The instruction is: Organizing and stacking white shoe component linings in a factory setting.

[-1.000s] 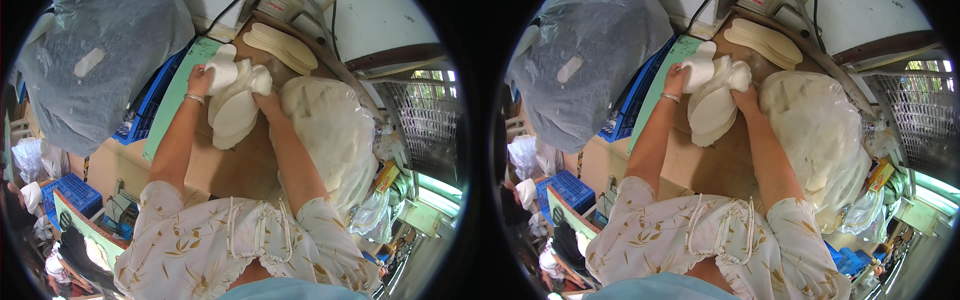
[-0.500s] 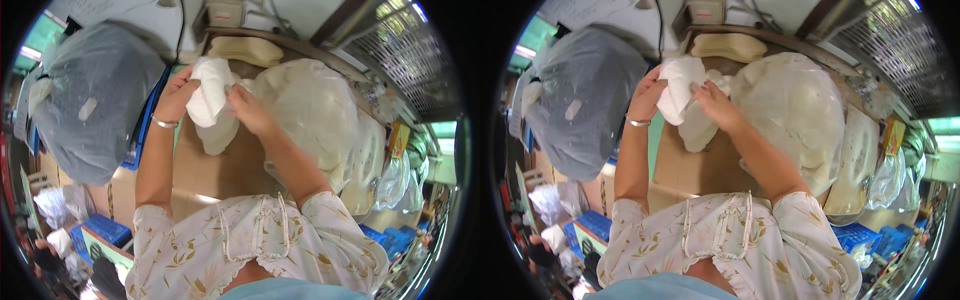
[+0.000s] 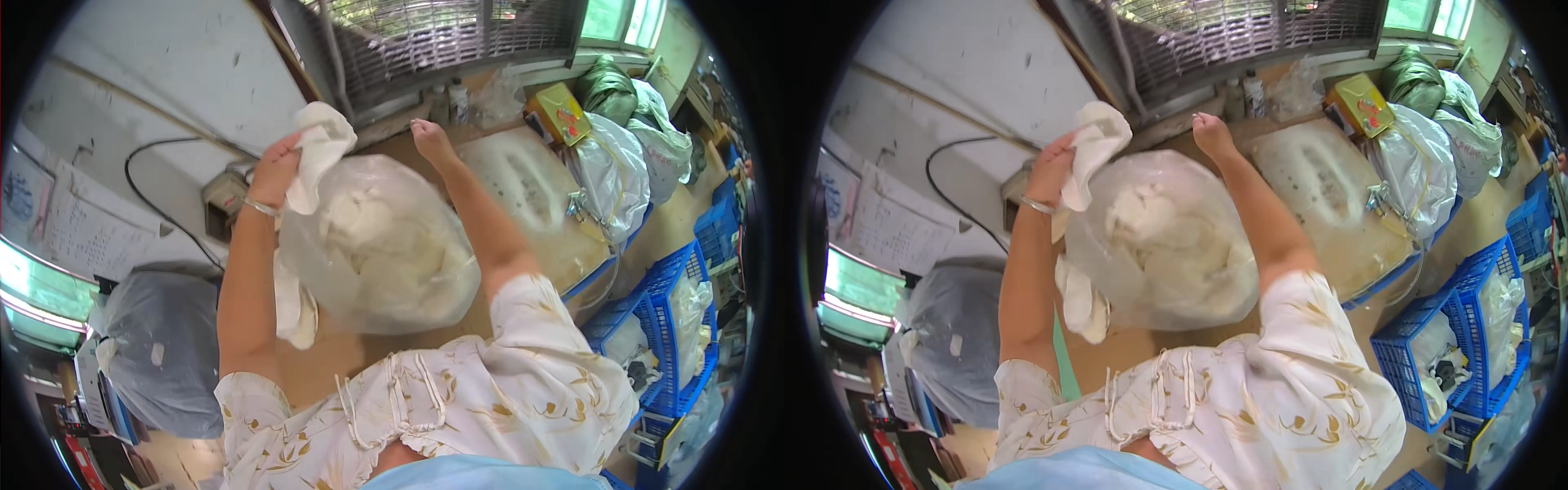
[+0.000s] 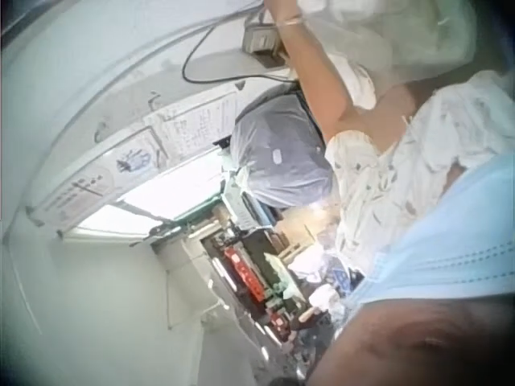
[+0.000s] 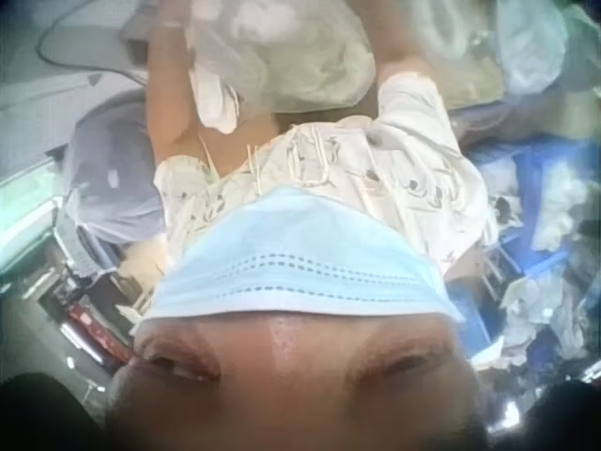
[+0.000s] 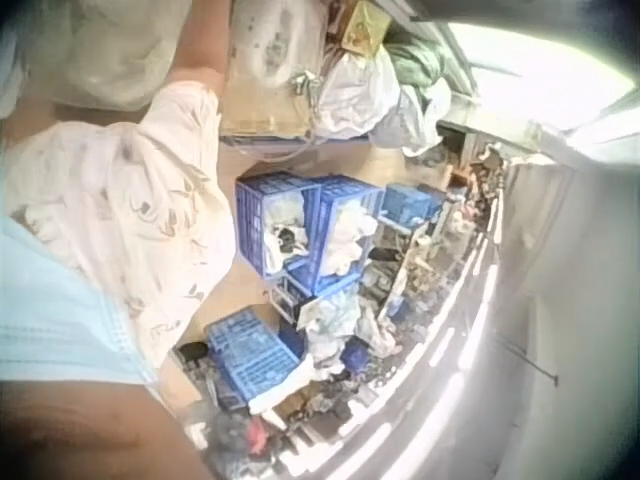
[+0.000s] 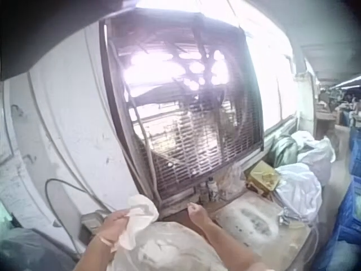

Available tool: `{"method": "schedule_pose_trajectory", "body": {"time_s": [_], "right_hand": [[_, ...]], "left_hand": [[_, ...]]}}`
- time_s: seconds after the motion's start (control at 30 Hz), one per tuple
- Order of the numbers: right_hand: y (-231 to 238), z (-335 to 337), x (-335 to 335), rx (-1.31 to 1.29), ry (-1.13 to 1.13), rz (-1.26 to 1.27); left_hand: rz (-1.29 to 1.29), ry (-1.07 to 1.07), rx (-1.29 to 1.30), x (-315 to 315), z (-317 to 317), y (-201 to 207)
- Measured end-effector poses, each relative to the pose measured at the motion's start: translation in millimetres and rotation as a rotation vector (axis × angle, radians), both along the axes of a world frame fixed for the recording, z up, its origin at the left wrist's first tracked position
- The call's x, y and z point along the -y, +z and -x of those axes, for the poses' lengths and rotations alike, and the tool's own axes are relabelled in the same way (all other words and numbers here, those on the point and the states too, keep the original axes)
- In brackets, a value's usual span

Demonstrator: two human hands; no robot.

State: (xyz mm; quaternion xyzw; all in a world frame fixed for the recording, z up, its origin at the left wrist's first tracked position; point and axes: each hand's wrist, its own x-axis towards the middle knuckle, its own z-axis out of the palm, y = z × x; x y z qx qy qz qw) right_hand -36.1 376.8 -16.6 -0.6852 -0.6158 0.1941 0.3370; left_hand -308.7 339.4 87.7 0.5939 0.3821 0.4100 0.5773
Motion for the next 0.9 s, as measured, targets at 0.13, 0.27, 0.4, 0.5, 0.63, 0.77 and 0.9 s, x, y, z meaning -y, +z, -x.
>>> {"method": "schedule_pose_trajectory", "body": {"time_s": [0.13,0.27,0.4,0.5,0.63,0.77,0.9], "right_hand": [[88.0,15.4,77.7,-1.225,0.317,-0.472],[87.8,-4.8,104.6,-0.357,0.438,-1.11],[-77.6,-119.7,49.6,-0.072,0.257,0.084],[-49.1,-108.6,44.3,-0.608,0.024,-0.448],[122.0,-81.8,114.6,-0.779,0.139,-0.997],[27.6,-85.3,96.1,-0.291,0.326,-0.477],[-121.4,-120.7,77.6,-0.312,0.197,-0.051]], "left_hand": [[0.064,-0.086,-0.002,-11.2,-54.1,-9.4],[0.122,-0.095,0.136,-5.1,-127.5,-1.9],[0.053,-0.181,0.254,-20.8,-172.5,-10.1],[0.169,-0.152,0.424,-9.5,-174.7,-27.1],[0.143,-0.149,0.444,-9.6,-172.6,-27.1],[0.134,-0.194,0.598,6.0,-202.5,-13.0],[-0.008,-0.06,0.49,11.8,-176.0,-5.6]]}}
